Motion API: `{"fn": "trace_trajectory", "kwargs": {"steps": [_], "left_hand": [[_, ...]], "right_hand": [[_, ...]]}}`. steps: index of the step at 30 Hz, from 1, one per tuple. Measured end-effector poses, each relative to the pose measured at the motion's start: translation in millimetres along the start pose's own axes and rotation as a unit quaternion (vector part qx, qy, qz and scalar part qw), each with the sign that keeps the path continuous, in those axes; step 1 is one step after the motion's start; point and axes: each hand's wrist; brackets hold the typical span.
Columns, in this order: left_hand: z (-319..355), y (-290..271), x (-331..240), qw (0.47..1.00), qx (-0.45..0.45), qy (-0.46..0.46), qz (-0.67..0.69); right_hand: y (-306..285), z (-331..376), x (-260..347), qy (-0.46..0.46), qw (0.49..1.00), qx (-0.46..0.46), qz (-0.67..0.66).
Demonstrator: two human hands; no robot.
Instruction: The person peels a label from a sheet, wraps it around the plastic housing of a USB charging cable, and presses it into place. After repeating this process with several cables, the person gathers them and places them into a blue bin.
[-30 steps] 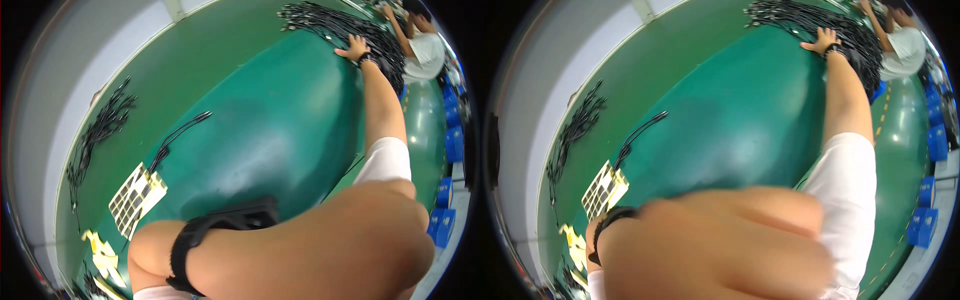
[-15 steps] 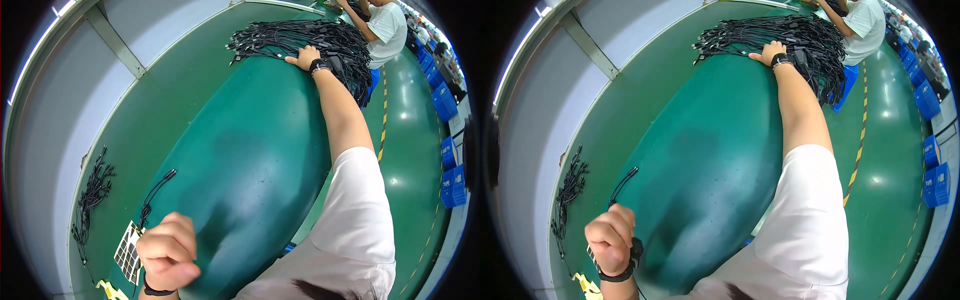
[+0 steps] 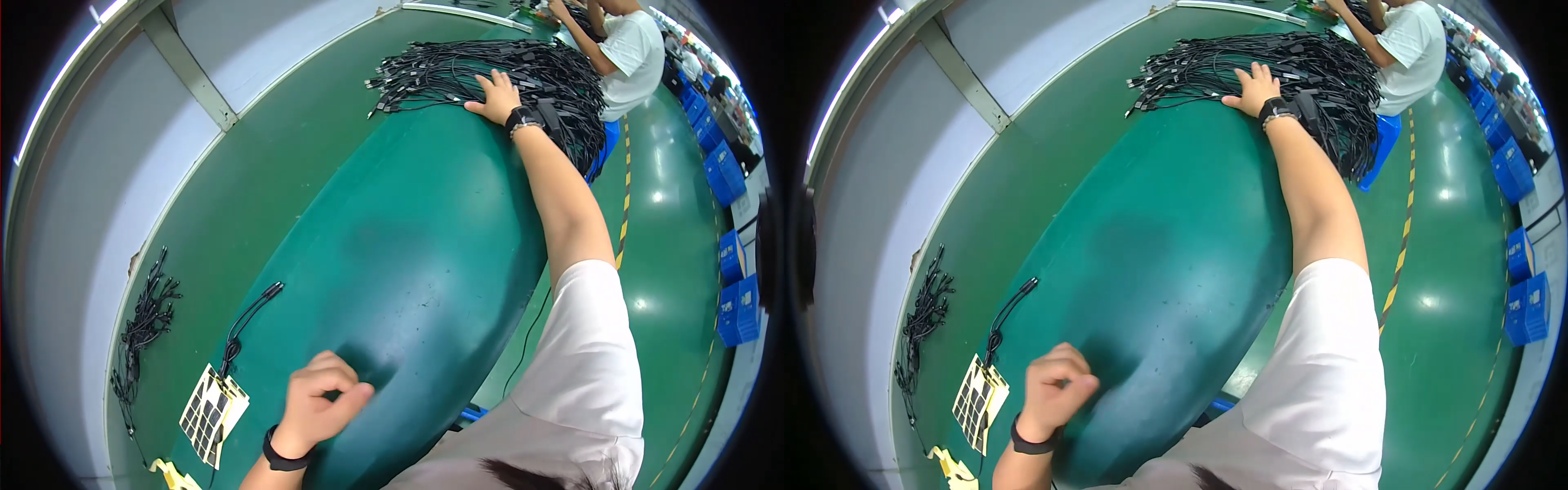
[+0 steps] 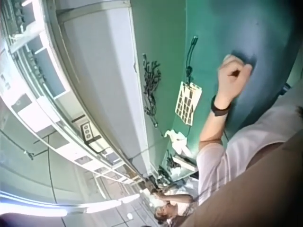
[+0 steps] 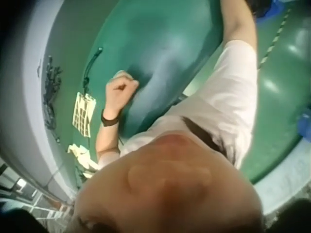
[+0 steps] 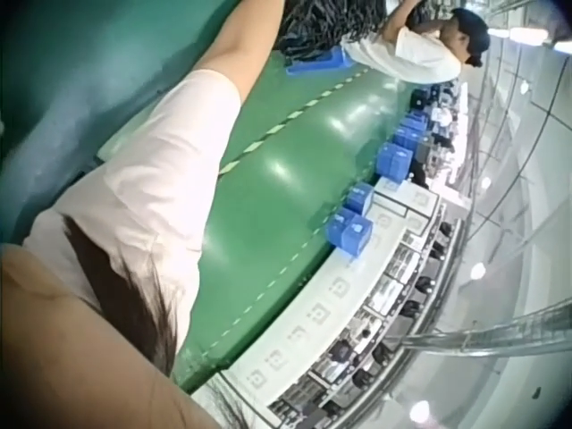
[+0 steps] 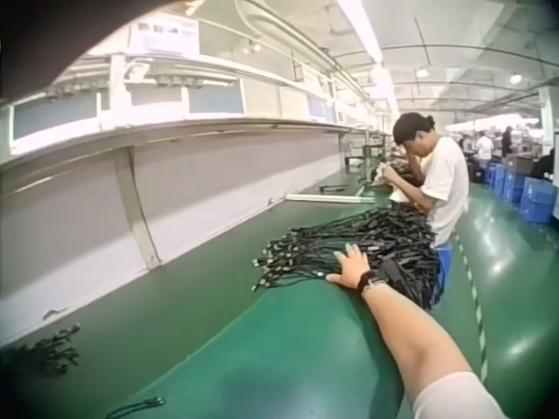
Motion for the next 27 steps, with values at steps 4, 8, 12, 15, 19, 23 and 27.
{"fn": "trace_trajectory", "kwargs": {"steps": [4, 8, 12, 15, 19, 23, 27], "left_hand": [[5.0, 25.3, 12.1, 0.985, 0.119, 0.023, -0.12], [3.2, 46.9, 23.7, 0.941, 0.147, 0.031, -0.302], [7.2, 55.6, 34.4, 0.916, 0.13, 0.057, -0.375], [6.6, 56.3, 32.8, 0.913, 0.136, 0.055, -0.38], [1.1, 57.0, 33.0, 0.917, 0.12, 0.056, -0.377], [-5.8, 57.0, 29.8, 0.919, 0.117, 0.051, -0.374], [-14.2, 61.6, 28.8, 0.913, 0.125, 0.055, -0.384]], "right_hand": [[-10.1, -30.0, -10.6, -0.01, 0.993, 0.105, 0.044], [-3.0, -57.8, -12.4, -0.006, 0.977, 0.193, 0.095], [15.3, -88.5, -33.8, -0.005, 0.962, 0.258, 0.088], [19.8, -103.8, -39.4, -0.029, 0.955, 0.292, 0.044], [11.4, -103.2, -33.7, -0.084, 0.949, 0.303, -0.029], [20.3, -72.9, -21.9, -0.144, 0.965, 0.22, -0.024], [37.6, -37.4, -22.6, -0.171, 0.984, 0.035, 0.021]]}}
Point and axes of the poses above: each hand's wrist, its own z-axis away from the middle knuckle, its own y-axis out of the palm, x = y × z, and after that the axes turned 3 degrees about y, right-handed
